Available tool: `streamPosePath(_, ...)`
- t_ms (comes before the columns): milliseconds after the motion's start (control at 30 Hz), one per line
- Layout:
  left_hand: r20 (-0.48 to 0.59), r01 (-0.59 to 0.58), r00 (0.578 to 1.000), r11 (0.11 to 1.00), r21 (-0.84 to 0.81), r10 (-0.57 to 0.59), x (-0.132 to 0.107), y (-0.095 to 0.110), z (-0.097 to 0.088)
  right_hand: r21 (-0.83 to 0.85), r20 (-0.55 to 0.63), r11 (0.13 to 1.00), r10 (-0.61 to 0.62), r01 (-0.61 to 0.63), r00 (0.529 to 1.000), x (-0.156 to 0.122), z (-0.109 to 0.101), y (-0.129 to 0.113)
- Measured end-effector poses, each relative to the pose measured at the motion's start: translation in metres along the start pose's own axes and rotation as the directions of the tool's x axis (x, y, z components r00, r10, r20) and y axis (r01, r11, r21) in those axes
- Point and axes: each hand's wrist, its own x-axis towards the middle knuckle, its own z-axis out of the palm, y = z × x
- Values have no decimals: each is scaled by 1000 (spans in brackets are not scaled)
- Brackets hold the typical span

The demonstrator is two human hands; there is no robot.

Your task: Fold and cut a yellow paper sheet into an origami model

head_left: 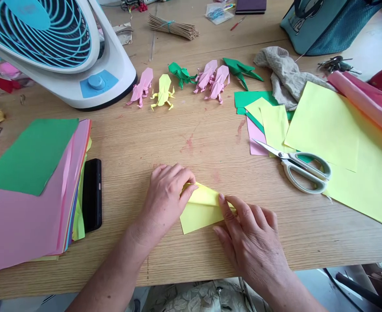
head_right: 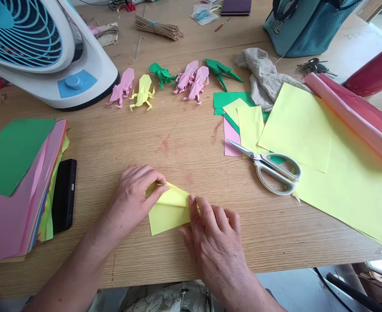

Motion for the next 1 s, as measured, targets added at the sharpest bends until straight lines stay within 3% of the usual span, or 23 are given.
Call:
streamPosePath(700,58,50,997,999,-3,-49,9,3,-3,0,-16,1000,-5,5,1000,1,0,1)
streamPosePath(1000,131,78,988,997,16,-79,13,6,-8,24,-8,1000,9,-8,1000,1,2,1)
